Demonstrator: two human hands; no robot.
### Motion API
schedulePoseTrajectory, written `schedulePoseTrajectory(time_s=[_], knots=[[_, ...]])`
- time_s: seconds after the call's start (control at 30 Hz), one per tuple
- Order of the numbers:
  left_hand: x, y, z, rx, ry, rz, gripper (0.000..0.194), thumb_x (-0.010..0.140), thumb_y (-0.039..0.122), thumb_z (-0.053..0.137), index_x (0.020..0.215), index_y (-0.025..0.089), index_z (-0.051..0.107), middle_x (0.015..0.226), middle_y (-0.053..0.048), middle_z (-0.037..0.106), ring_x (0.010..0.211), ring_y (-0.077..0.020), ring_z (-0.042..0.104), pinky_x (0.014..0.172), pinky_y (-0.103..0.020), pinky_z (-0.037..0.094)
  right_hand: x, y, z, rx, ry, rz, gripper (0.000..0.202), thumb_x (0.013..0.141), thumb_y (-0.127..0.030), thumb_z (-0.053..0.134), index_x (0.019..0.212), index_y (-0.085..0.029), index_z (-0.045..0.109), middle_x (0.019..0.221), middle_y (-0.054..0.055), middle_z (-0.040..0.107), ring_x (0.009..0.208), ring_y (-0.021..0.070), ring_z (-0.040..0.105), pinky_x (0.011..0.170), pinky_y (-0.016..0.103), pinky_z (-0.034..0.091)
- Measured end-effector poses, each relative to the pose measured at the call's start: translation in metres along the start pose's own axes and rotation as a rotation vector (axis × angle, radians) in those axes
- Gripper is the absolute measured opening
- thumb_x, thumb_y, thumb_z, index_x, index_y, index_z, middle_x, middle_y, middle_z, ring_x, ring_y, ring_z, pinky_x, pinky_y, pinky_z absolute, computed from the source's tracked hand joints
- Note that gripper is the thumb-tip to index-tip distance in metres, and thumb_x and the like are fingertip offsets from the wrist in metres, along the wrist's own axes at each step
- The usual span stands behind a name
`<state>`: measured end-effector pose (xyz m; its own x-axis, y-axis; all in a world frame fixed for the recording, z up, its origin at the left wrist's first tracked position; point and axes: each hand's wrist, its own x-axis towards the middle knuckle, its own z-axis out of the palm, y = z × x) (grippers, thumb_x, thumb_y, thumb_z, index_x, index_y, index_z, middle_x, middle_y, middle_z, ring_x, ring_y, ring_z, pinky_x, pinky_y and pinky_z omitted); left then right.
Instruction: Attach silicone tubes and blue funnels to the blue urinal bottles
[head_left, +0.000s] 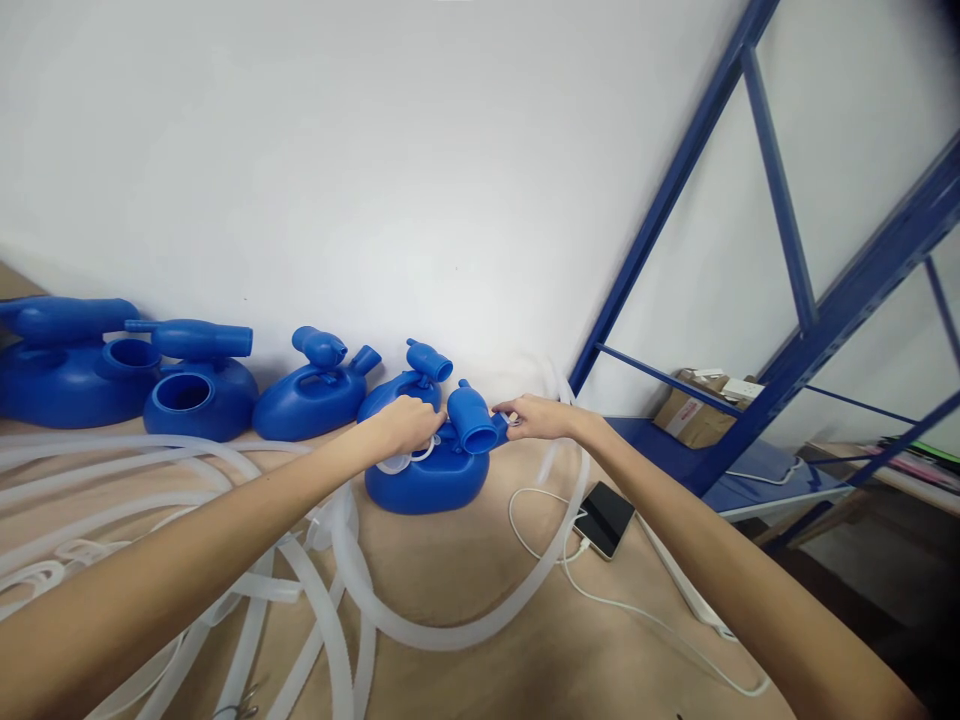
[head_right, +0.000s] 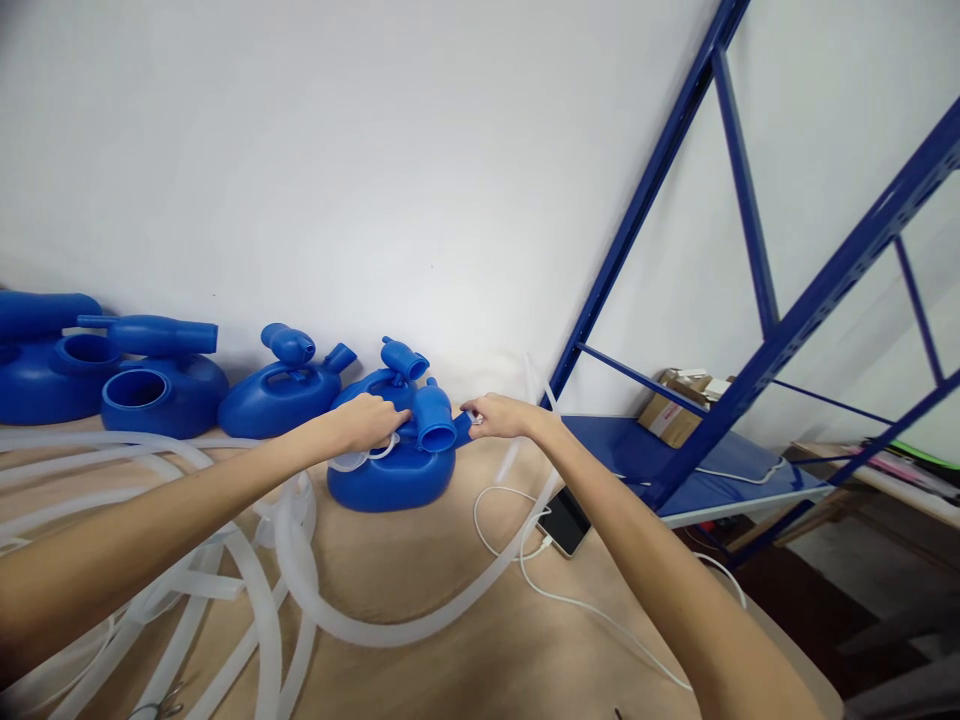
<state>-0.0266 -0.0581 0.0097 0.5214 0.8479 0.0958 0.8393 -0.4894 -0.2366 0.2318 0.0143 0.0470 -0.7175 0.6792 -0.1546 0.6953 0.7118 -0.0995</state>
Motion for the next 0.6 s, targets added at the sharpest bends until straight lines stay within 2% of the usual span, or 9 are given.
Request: schedulePoseTrajectory(time_s=[0.27, 0.4, 0.6], knots=[[0.0, 0.0, -0.001, -0.004, -0.014, -0.002, 0.03, 0.094, 0.013, 0.051, 0.119, 0.009, 0.067, 0.099, -0.022, 0.077, 0.092, -0.0362, 0.077, 0.075, -0.042, 0.06, 0.0, -0.015, 0.012, -0.075, 0.057, 0.042, 0.029, 0.084, -0.022, 0.061, 0.109, -0.013, 0.07, 0.089, 0.01, 0.076, 0.074, 0.0209, 0.066, 0.064, 0.027, 0.04], [0.0, 0.001, -0.002, -0.009, -0.013, -0.007, 0.028, 0.094, 0.015, 0.053, 0.118, 0.01, 0.067, 0.099, -0.022, 0.077, 0.094, -0.0358, 0.077, 0.076, -0.041, 0.059, 0.001, -0.016, 0.015, -0.089, 0.064, 0.048, 0.029, 0.084, -0.019, 0.058, 0.11, -0.014, 0.069, 0.087, 0.009, 0.075, 0.071, 0.0195, 0.065, 0.062, 0.026, 0.038], [0.001, 0.0, 0.0, -0.018, -0.001, -0.007, 0.026, 0.094, 0.016, 0.056, 0.117, 0.011, 0.067, 0.098, -0.021, 0.077, 0.091, -0.0339, 0.077, 0.076, -0.039, 0.059, 0.001, -0.012, 0.02, -0.108, 0.074, 0.064, 0.034, 0.089, -0.022, 0.057, 0.12, -0.014, 0.067, 0.09, 0.012, 0.076, 0.076, 0.0227, 0.068, 0.063, 0.027, 0.038]])
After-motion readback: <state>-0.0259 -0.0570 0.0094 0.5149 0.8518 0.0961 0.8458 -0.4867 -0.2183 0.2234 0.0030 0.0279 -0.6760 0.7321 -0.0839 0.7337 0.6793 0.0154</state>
